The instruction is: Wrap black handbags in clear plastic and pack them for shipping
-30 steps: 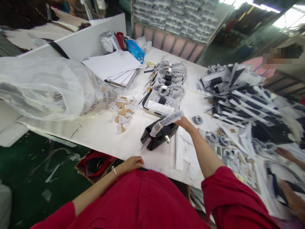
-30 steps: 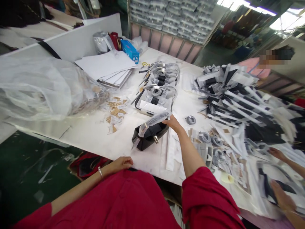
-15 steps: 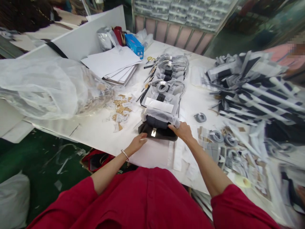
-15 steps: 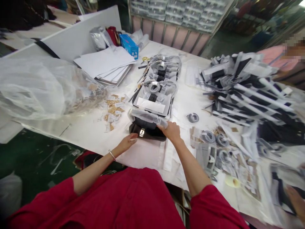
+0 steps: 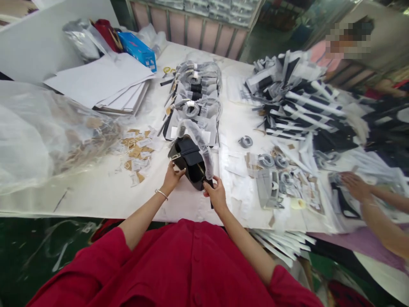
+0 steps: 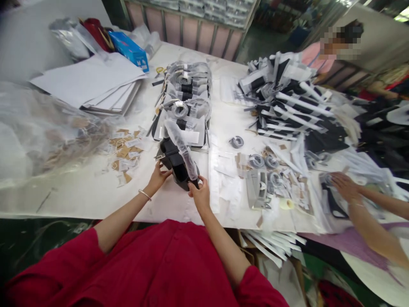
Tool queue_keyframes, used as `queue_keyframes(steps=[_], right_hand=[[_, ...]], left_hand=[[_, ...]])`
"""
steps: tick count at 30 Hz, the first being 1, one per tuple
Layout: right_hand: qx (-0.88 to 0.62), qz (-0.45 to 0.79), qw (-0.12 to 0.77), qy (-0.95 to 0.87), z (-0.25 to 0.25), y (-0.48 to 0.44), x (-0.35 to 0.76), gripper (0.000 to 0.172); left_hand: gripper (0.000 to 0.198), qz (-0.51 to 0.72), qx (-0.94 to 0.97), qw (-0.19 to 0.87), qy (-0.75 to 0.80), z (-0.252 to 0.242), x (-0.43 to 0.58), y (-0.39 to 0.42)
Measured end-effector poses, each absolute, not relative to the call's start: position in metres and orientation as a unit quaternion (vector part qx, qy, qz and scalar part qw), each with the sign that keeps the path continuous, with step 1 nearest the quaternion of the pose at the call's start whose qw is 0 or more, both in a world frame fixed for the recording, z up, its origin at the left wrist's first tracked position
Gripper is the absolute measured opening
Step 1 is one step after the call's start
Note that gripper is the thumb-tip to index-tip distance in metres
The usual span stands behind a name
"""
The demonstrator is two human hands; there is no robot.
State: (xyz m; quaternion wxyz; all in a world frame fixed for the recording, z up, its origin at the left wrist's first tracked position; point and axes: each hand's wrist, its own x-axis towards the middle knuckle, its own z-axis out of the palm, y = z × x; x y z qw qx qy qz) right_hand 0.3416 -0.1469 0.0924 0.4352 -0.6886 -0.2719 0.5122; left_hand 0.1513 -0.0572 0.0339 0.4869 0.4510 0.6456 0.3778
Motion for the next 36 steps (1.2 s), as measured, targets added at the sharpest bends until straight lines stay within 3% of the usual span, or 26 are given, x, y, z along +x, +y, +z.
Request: queue_keyframes(steps=[3, 5, 7, 10, 15, 19, 21, 25, 31, 36], right_hand=[[-0.673, 0.524, 0.494, -0.169, 0.092, -0.156, 0.336, 0.055], [-0.660, 0.545, 0.499, -0.137, 0.092, -0.165, 0.335, 0.047], [-0.652, 0.564, 0.485, -0.146, 0.091, -0.173, 0.333, 0.043], [-0.647, 0.590, 0.427, -0.227, 0.084, -0.187, 0.327, 0.039], [-0.627, 0.603, 0.249, -0.426, 0.051, -0.221, 0.320, 0.023], [-0.637, 0.559, 0.130, -0.515, 0.033, -0.222, 0.330, 0.047], [-0.683, 0.516, 0.099, -0.507, 0.032, -0.208, 0.347, 0.043], [-0.747, 0.464, 0.083, -0.469, 0.042, -0.180, 0.401, 0.022], [-0.721, 0.546, 0.099, -0.416, 0.057, -0.167, 0.459, 0.031], [-0.783, 0.432, 0.175, -0.413, 0.055, -0.154, 0.499, 0.024]], left_hand=[[0.061, 0.341, 0.384, 0.502, 0.696, 0.035, 0.151, -0.088], [0.048, 0.271, 0.385, 0.604, 0.642, 0.040, 0.154, -0.115], [0.047, 0.206, 0.405, 0.719, 0.525, 0.048, 0.161, -0.141], [0.052, 0.233, 0.384, 0.795, 0.409, 0.065, 0.176, -0.161], [0.050, 0.316, 0.355, 0.758, 0.446, 0.080, 0.191, -0.156], [0.047, 0.301, 0.462, 0.663, 0.506, 0.081, 0.186, -0.152], [0.041, 0.277, 0.540, 0.611, 0.509, 0.080, 0.179, -0.152], [0.035, 0.241, 0.620, 0.560, 0.493, 0.077, 0.163, -0.152], [0.042, 0.243, 0.565, 0.628, 0.477, 0.076, 0.154, -0.145], [0.045, 0.286, 0.443, 0.688, 0.498, 0.076, 0.178, -0.155]])
